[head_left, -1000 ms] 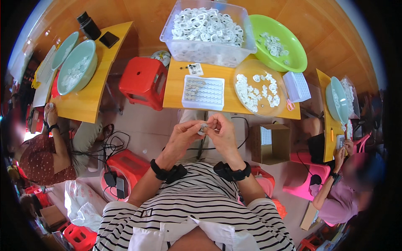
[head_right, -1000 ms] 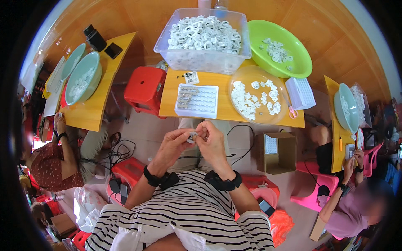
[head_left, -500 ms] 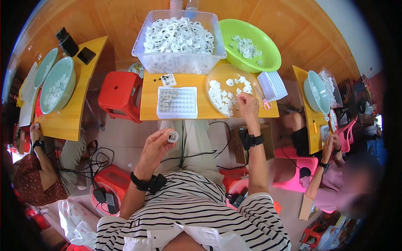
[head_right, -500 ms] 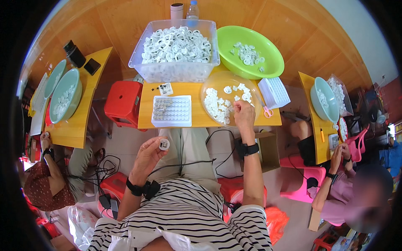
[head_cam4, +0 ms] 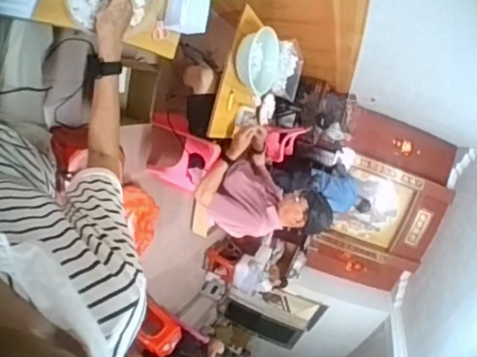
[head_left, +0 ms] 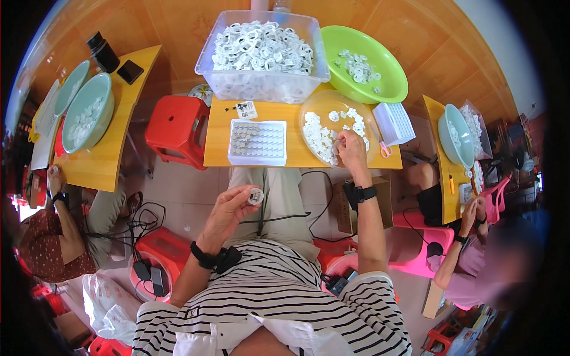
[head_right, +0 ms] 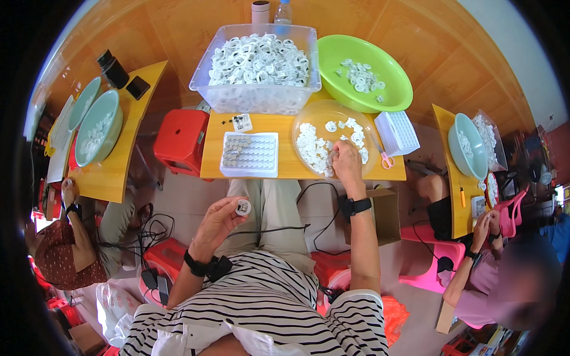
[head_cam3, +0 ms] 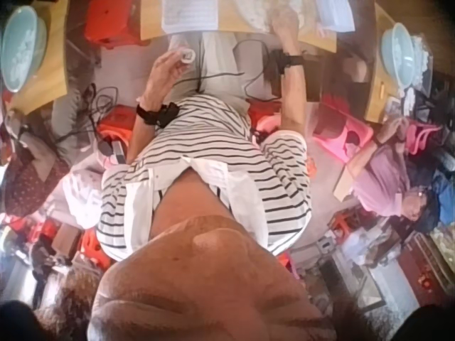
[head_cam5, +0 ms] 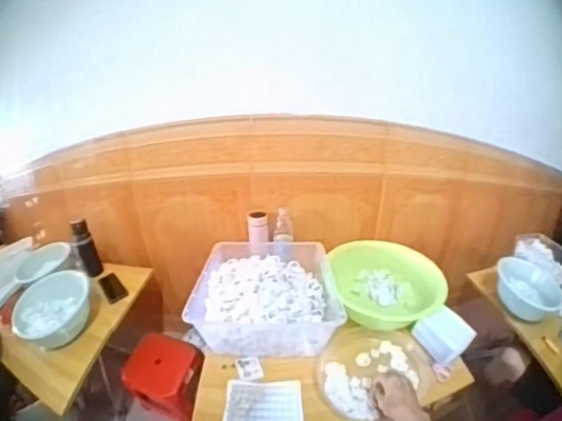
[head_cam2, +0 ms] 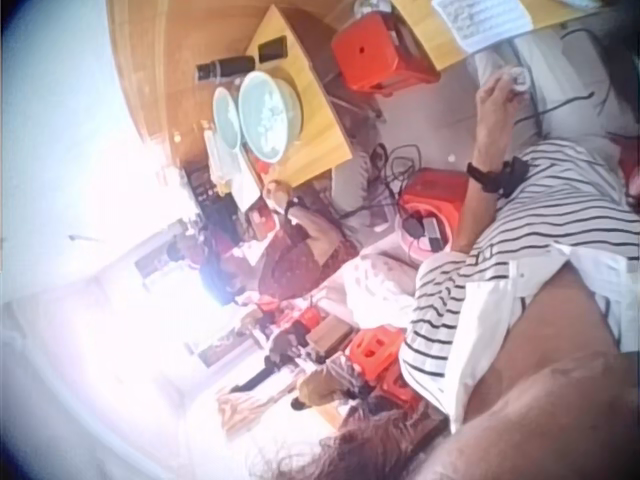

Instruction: Assembling small white and gray plastic components by hand in a workshop environment.

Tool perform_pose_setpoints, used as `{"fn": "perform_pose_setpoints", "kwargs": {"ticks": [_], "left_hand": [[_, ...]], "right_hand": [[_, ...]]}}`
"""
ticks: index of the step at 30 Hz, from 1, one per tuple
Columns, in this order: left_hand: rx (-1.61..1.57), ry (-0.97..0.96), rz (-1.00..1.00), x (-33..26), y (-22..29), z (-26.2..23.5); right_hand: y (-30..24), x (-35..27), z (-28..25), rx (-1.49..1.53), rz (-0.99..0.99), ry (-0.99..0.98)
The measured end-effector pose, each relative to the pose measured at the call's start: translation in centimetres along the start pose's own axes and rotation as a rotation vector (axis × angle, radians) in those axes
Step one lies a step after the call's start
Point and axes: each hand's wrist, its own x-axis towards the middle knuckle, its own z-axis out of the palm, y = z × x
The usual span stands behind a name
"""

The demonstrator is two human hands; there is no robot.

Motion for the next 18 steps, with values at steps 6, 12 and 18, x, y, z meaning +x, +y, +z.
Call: {"fn": "perform_pose_setpoints", "kwargs": {"ticks": [6, 12, 18], "left_hand": [[-0.011, -0.015, 0.013, 0.0, -0.4, -0.2], [-0.017, -0.001, 0.006, -0.5, 0.0, -0.1], [-0.039, 0.021, 0.005, -0.2, 0.4, 0.0]], "right_hand": [[-0.1, 0.3, -1.0, 0.113, 0.118, -0.099], [0.4, -0.5, -1.9, 0.199, 0.017, 0.084], [-5.2, -2.6, -3.8, 1.144, 0.556, 0.07]]}}
